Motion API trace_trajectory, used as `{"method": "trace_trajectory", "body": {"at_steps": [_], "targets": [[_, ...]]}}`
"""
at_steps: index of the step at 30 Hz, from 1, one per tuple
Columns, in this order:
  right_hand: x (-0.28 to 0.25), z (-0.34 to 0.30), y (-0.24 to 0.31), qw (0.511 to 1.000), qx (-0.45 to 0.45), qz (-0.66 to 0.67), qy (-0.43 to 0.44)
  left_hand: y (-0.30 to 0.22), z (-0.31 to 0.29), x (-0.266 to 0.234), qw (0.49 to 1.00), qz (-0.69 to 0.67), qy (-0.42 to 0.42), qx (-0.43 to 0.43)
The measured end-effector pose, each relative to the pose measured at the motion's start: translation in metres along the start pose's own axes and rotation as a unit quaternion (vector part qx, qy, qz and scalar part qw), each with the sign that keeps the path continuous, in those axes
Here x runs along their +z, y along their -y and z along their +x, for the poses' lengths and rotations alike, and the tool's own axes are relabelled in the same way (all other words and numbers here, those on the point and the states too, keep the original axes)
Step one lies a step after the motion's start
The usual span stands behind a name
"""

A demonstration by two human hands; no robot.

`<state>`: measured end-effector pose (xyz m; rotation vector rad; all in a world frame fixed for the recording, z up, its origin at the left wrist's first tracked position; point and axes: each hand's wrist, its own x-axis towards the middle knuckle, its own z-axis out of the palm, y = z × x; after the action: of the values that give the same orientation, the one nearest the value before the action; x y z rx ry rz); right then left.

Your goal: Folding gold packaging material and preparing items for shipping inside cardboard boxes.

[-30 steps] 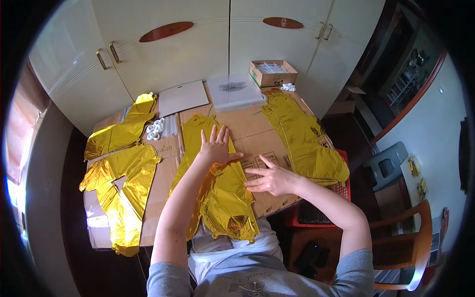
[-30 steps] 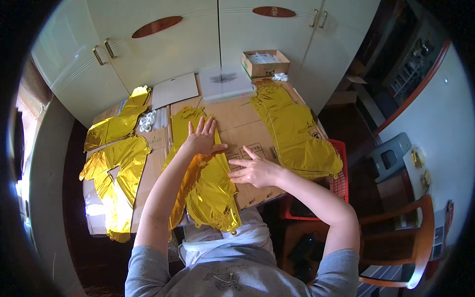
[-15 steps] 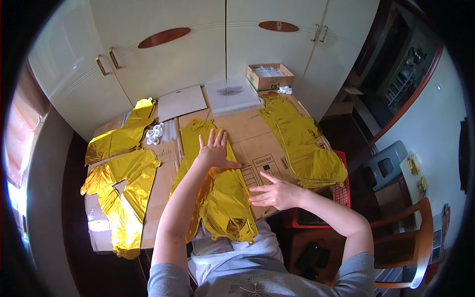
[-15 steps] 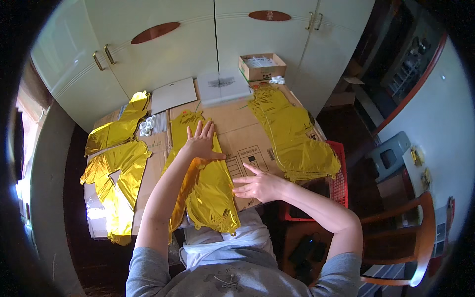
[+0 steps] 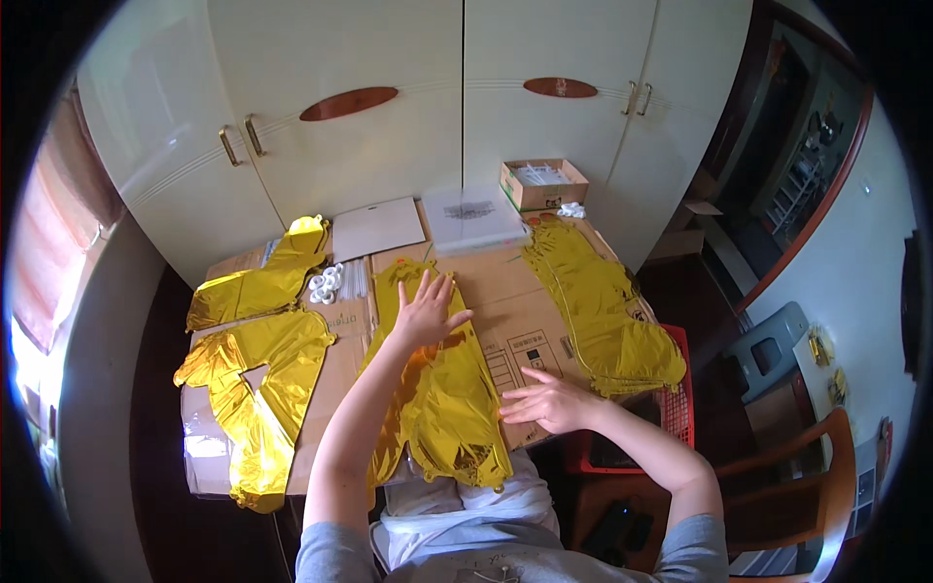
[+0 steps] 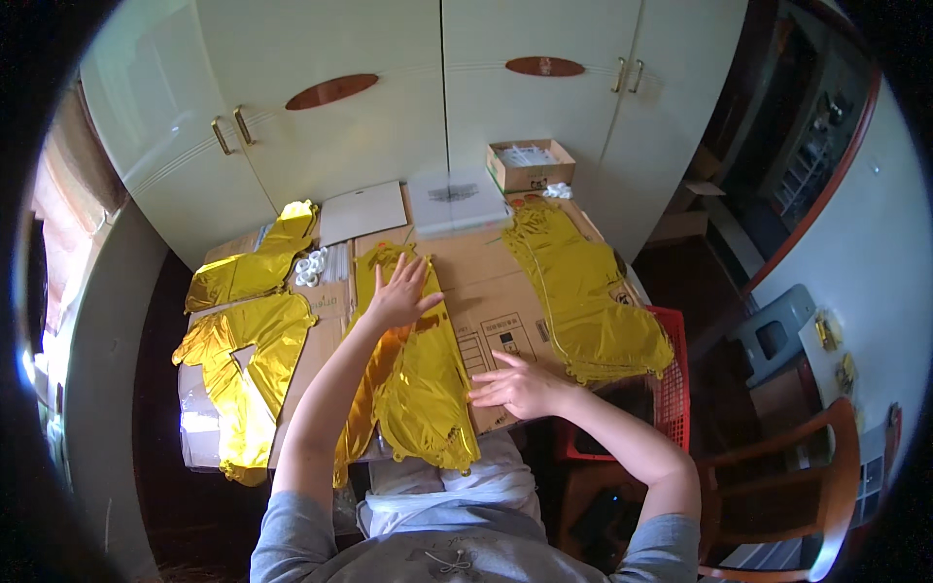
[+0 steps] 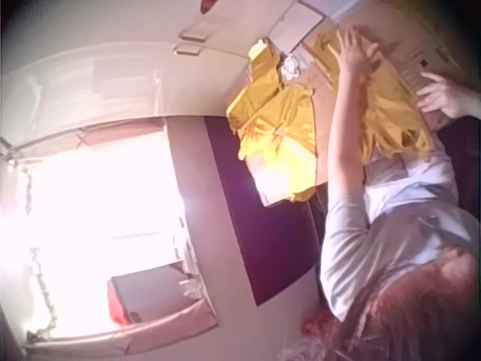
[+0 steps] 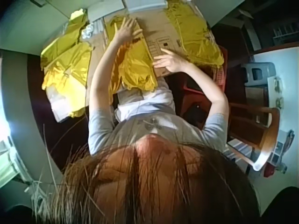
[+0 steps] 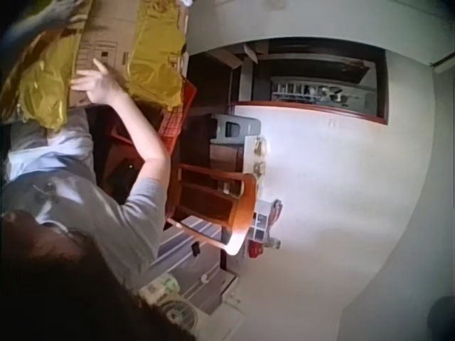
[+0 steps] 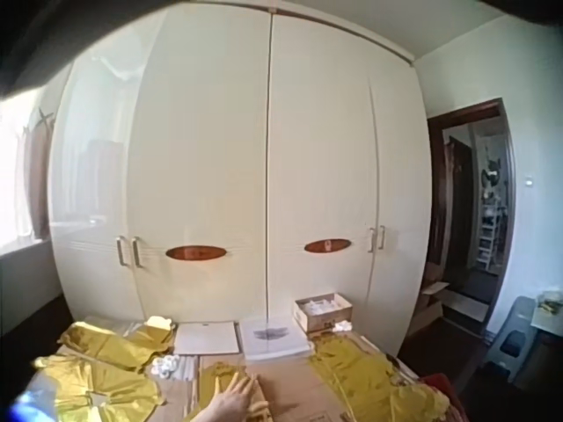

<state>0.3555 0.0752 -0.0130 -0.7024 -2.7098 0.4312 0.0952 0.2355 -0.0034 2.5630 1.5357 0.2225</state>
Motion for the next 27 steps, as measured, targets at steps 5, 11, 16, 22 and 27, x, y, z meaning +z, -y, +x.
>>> {"method": "trace_trajectory", "body": {"at_steps": [5,11,16,22,27], "targets": [[0.009,0.008,-0.009,0.982,0.063,0.140,-0.109,0.036,-0.049,-0.020,0.999,0.024,-0.030,-0.025],[0.018,0.067,-0.015,0.976,0.150,0.011,-0.158,0.044,-0.134,-0.013,0.999,0.008,0.009,-0.038],[0.042,0.086,-0.027,0.970,0.204,-0.130,-0.032,0.027,-0.153,-0.002,0.999,0.013,-0.032,0.000],[0.042,0.087,-0.028,0.969,0.208,-0.132,-0.004,0.022,-0.150,0.004,0.999,0.022,-0.036,0.021],[0.042,0.085,-0.029,0.969,0.209,-0.133,-0.008,0.011,-0.142,0.003,0.999,0.008,-0.026,0.028]]}}
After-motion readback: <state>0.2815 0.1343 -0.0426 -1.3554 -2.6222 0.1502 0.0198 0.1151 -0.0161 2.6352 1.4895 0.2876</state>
